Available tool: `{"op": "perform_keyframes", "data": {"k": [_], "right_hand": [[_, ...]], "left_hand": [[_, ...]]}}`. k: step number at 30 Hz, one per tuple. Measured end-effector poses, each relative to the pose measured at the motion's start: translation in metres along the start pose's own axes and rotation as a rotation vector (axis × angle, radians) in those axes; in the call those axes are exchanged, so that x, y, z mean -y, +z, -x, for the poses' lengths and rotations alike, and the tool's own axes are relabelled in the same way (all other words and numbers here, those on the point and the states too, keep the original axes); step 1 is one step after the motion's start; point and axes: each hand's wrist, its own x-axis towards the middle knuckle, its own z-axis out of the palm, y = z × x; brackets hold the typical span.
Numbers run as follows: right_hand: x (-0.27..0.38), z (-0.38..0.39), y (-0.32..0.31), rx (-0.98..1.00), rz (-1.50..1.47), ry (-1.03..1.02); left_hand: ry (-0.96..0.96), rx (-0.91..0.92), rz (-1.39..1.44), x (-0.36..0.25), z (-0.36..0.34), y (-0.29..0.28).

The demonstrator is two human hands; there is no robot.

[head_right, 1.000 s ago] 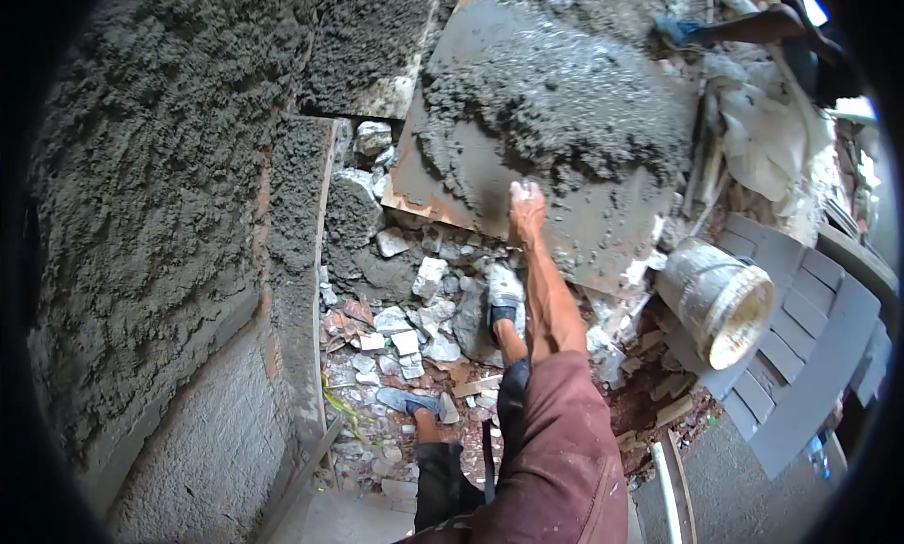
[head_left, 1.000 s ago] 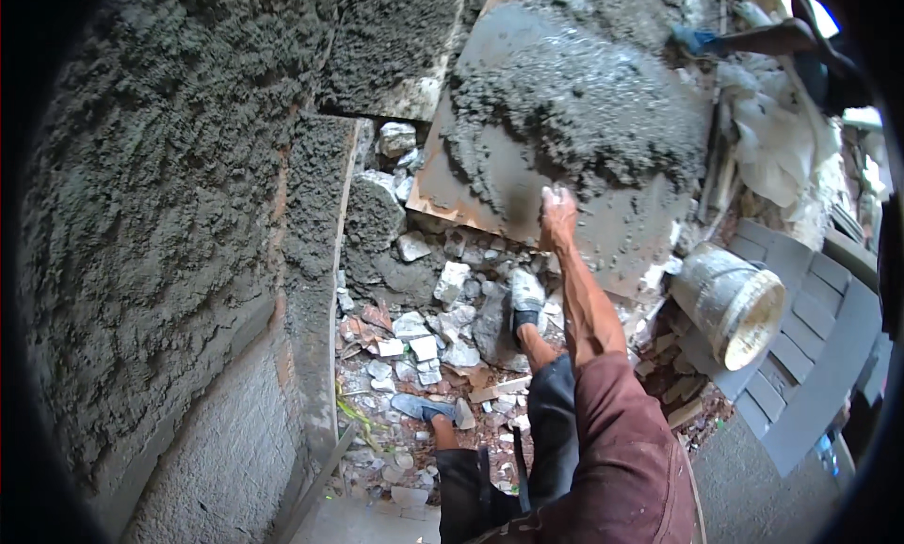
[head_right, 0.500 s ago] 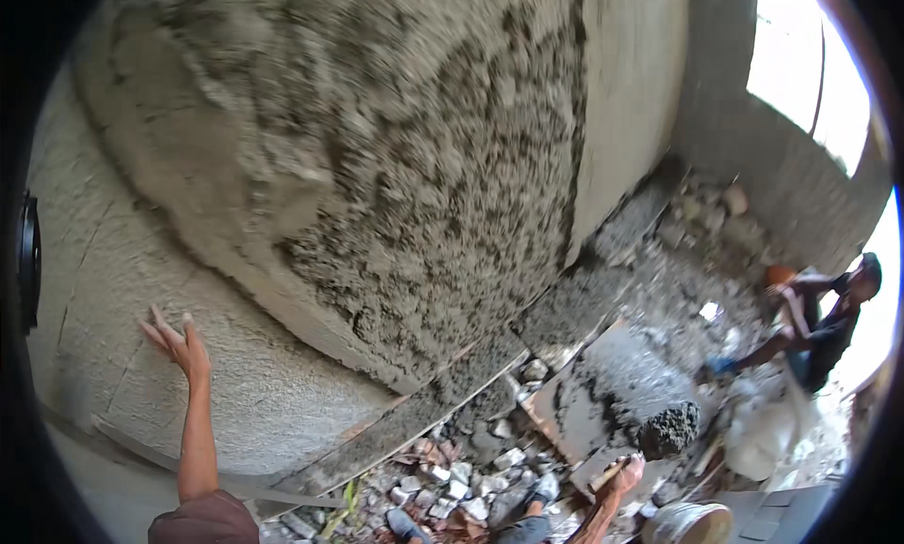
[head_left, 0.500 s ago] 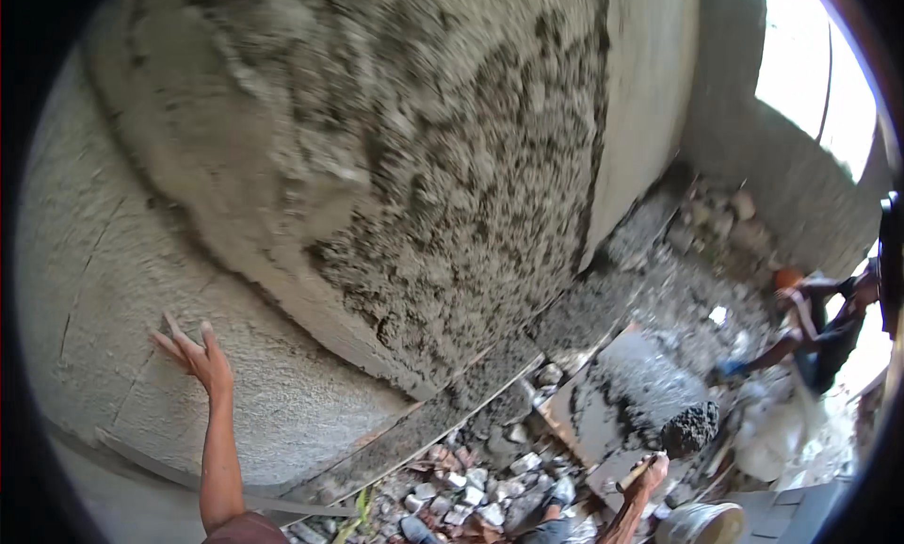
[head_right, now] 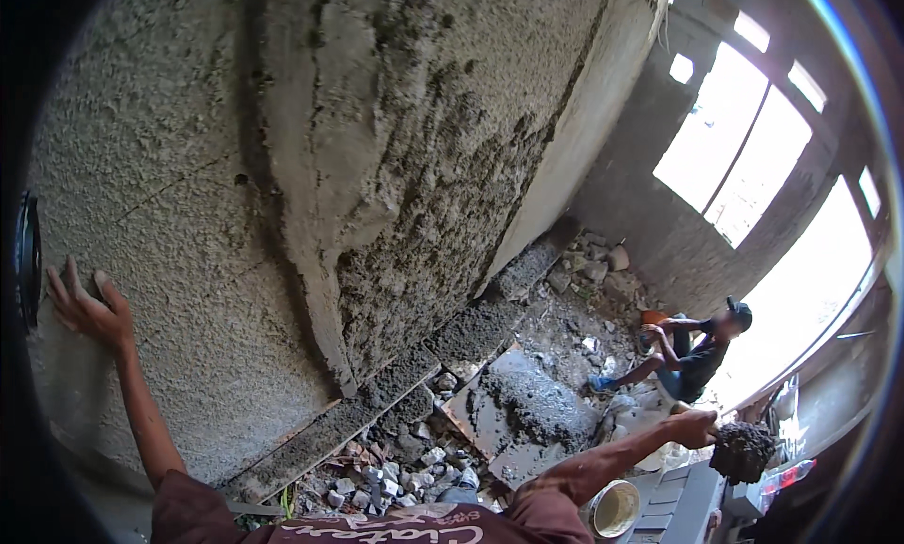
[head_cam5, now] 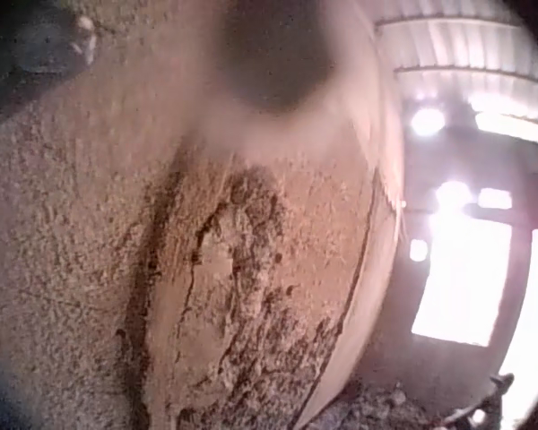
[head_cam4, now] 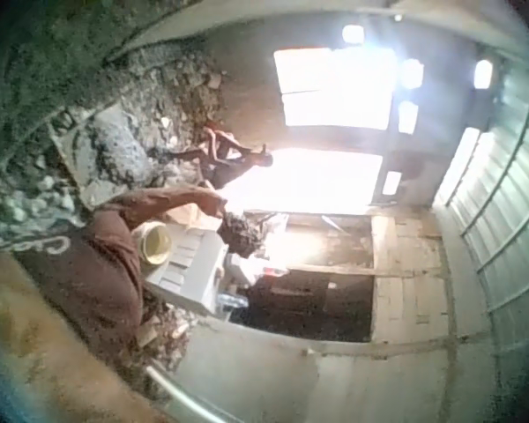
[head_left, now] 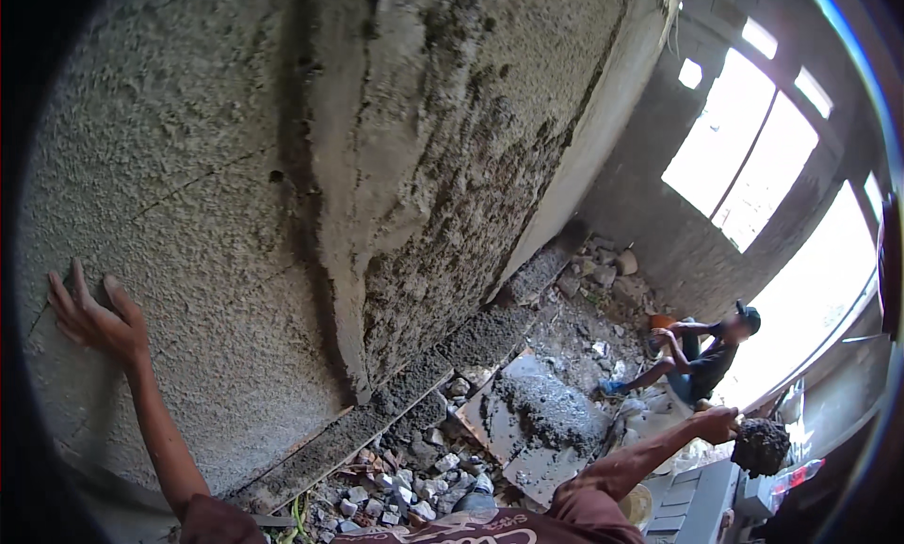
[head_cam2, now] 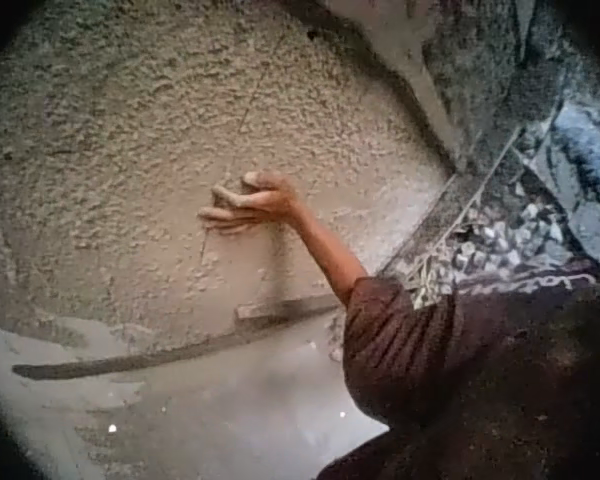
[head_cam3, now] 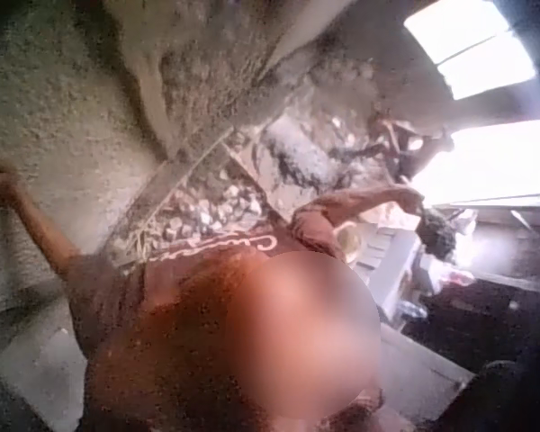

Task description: Applying mortar to a concrete block wall and smoothing it using a trowel.

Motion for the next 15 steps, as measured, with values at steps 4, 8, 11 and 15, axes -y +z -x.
{"op": "perform_keyframes", "data": {"k": [4,8,11,15], "right_hand": [[0.026,0.006,0.029,0.032,0.209,-0.036],[0.074,-0.013,0.106,-0.095,0.566,-0.504],[0.242,0.162,0.03,0.071,0.698,-0.725],[0.274,0.365,-0.085,1.071,-0.108,-1.325]], "left_hand": [[0.031,0.016,-0.016,0.029,-0.014,-0.014],[-0.035,-0.028,0.092,0.028,0.0,0.002],[-0.047,0.011,0.168,0.048,0.015,-0.002],[-0.113,0.15,0.131,0.028,0.026,-0.002]]}}
